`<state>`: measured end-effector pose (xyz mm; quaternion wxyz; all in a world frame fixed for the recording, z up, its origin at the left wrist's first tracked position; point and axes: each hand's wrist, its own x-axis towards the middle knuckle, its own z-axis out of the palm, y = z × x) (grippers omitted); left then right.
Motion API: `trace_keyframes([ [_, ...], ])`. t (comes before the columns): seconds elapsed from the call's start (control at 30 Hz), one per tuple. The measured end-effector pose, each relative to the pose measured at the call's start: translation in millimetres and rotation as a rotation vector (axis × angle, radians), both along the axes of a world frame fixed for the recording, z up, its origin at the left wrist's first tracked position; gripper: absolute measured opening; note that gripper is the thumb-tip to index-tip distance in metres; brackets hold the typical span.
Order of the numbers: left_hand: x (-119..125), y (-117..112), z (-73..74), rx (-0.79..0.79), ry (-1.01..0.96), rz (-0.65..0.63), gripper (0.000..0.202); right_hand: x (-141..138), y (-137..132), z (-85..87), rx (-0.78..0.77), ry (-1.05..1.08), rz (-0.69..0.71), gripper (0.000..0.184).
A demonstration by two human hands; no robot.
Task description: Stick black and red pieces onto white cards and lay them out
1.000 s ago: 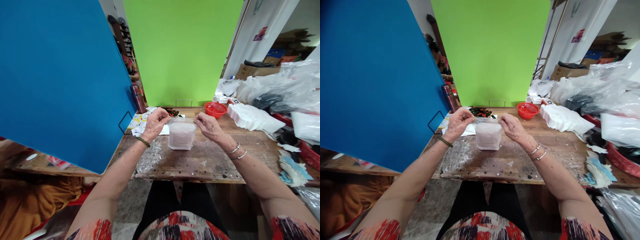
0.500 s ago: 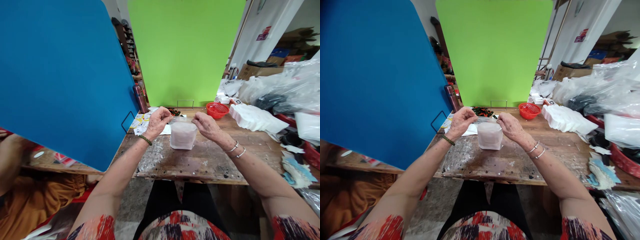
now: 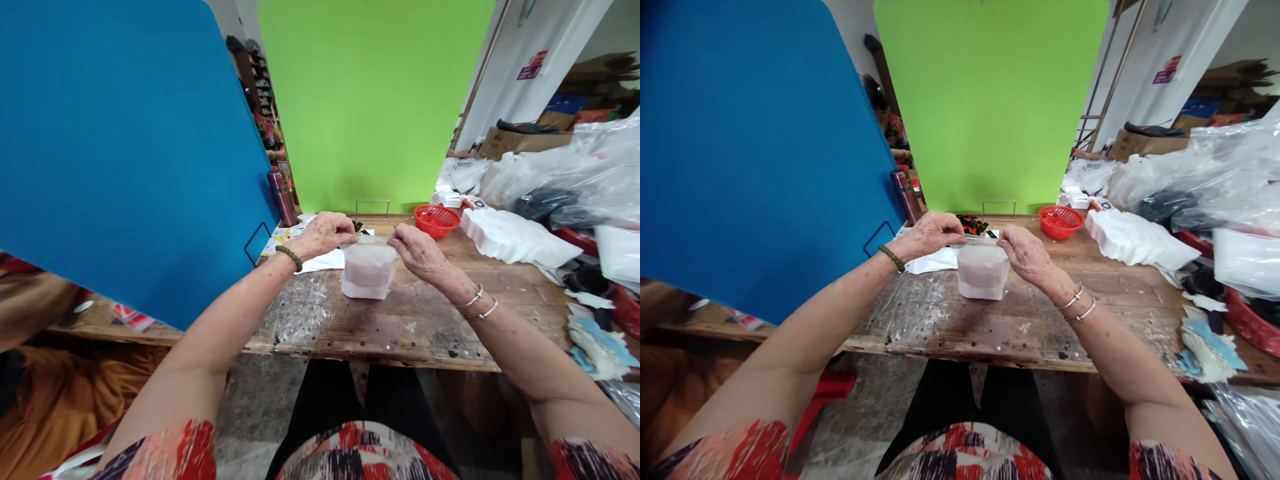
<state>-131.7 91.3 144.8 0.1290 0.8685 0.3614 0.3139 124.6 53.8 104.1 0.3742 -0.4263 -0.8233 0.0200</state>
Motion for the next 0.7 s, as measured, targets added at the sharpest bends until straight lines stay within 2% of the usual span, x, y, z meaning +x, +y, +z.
trace_keyframes([
  [0.1, -1.4, 1.9, -3.7, 0.04, -0.005, 0.006, 0.011, 0.5, 1.3, -1.7, -0.021, -0.023, 0.021, 0.013],
  [0.33, -4.1, 6.7, -8.8, 0.225, 0.12, -0.072, 0.022, -2.6, 1.9, 1.5, 0.049, -0.13, -0.006, 0.017],
  [0.5, -6.1, 8.3, -13.2, 0.221, 0.085, -0.054, 0.022, -6.2, 1.3, 4.9, 0.041, -0.063, -0.016, 0.01],
  [0.7, -4.7, 6.6, -12.9, 0.201, 0.049, -0.052, 0.017, -7.4, 3.1, 4.2, 0.059, -0.167, -0.066, 0.013],
])
